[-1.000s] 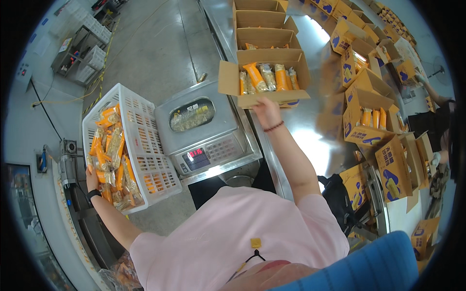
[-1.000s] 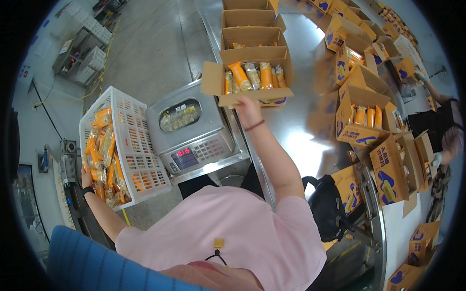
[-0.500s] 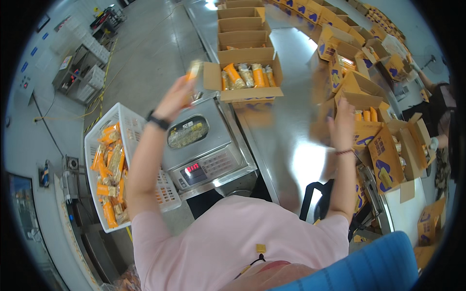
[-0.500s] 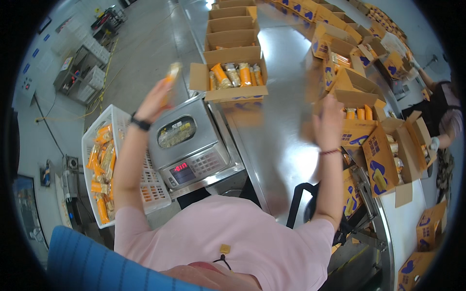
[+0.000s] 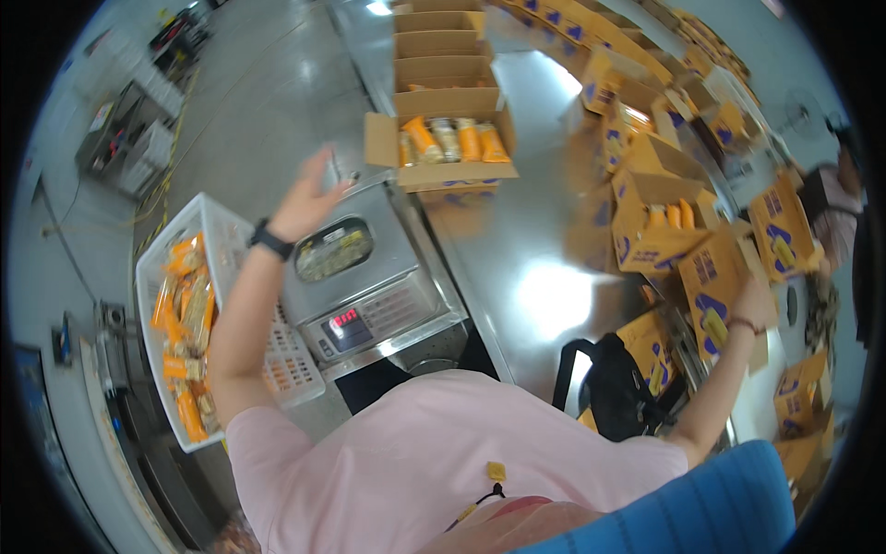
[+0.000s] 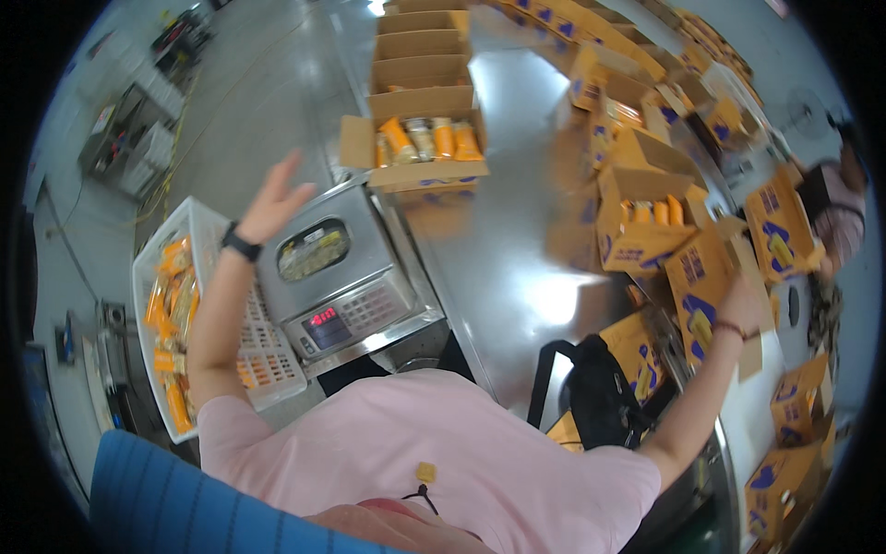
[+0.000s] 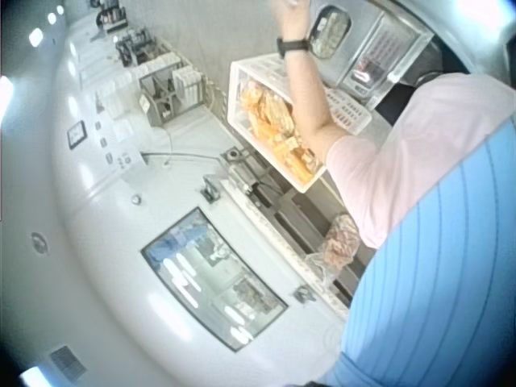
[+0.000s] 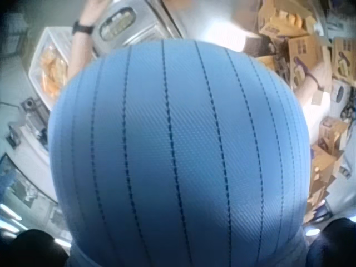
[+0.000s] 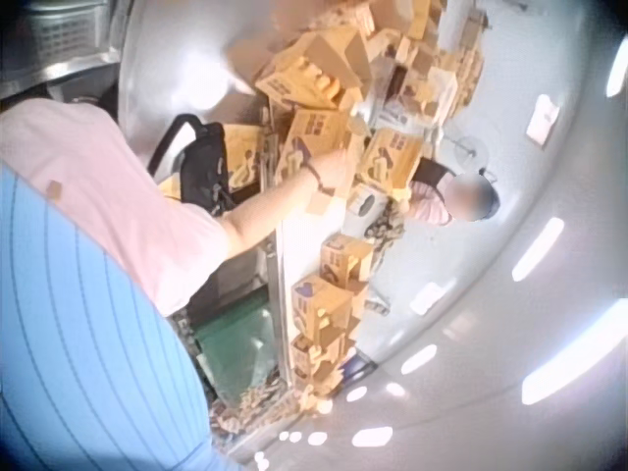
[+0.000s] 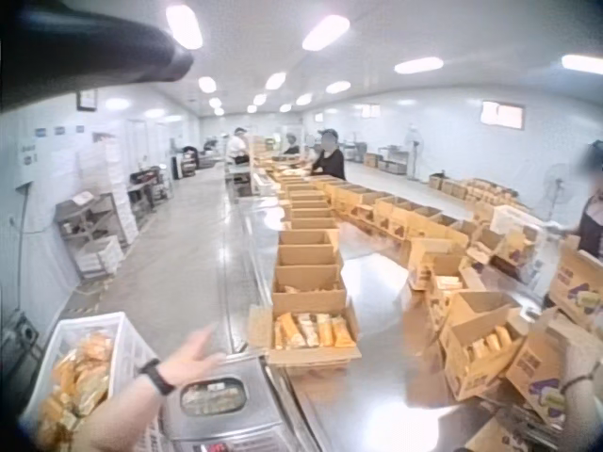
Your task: The person picks up food packages from a white crate, places them into a cardboard box on a digital scale, and adjusts the number of packages to reach a weight target before moving the box to a production table.
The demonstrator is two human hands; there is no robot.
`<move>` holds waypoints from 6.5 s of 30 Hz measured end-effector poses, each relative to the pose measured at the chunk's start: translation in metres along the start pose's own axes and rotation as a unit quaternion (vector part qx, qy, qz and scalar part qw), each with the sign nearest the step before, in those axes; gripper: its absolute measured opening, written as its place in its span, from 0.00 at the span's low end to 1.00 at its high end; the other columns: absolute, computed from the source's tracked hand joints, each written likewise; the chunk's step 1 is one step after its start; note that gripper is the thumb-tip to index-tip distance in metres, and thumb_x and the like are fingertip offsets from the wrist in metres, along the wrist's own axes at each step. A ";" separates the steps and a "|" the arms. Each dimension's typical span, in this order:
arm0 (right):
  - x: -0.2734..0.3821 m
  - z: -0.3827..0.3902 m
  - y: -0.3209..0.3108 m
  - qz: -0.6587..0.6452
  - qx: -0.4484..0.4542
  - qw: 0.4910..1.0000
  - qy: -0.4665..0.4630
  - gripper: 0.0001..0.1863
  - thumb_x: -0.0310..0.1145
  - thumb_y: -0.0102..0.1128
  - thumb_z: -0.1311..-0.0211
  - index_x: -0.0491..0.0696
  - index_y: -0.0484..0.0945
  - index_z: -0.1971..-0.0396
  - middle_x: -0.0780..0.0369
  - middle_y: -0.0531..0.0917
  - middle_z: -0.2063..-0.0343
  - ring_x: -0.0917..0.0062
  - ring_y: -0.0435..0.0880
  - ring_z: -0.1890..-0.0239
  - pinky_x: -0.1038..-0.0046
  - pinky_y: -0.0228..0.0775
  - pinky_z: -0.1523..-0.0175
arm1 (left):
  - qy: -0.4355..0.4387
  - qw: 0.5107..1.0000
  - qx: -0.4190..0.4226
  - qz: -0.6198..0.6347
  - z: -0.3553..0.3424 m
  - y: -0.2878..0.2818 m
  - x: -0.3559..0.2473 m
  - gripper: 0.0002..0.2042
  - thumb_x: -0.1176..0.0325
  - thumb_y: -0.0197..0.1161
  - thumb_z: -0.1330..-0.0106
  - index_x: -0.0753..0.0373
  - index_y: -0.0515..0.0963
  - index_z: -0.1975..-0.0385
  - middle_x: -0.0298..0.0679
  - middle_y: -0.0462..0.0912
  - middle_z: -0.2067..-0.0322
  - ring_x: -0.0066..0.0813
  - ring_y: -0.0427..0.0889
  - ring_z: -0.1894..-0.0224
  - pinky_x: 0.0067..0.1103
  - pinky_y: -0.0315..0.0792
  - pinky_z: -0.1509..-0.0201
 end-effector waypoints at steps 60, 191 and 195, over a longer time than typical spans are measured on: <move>0.405 0.330 -0.267 -0.792 0.571 -0.074 -0.201 0.18 0.22 0.41 0.41 0.41 0.59 0.49 0.54 0.72 0.55 0.59 0.79 0.57 0.58 0.78 0.58 | 0.207 0.847 0.197 -0.448 0.109 0.011 -0.033 0.19 0.71 0.52 0.44 0.57 0.70 0.49 0.38 0.73 0.50 0.34 0.67 0.42 0.32 0.58 0.37; 0.326 0.231 -0.311 -0.459 -0.273 0.574 -0.621 0.09 0.29 0.54 0.53 0.53 0.76 0.68 0.65 0.81 0.68 0.74 0.81 0.68 0.74 0.74 0.66 | -0.186 0.920 -0.311 -0.149 0.223 -0.133 0.097 0.21 0.69 0.64 0.48 0.67 0.70 0.55 0.50 0.75 0.59 0.46 0.74 0.55 0.30 0.67 0.50; 0.431 0.276 -0.316 -0.354 -0.205 0.597 -0.690 0.07 0.32 0.51 0.49 0.54 0.74 0.69 0.67 0.79 0.73 0.71 0.81 0.66 0.72 0.73 0.66 | -0.201 0.916 -0.329 -0.116 0.216 -0.137 0.073 0.19 0.69 0.63 0.49 0.66 0.70 0.56 0.50 0.75 0.59 0.47 0.74 0.55 0.31 0.66 0.50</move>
Point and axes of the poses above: each hand's wrist, its own z-axis away from the middle knuckle, its own y-axis out of the palm, x = y × z, the point moved 3 cm from there along -z, towards the middle knuckle
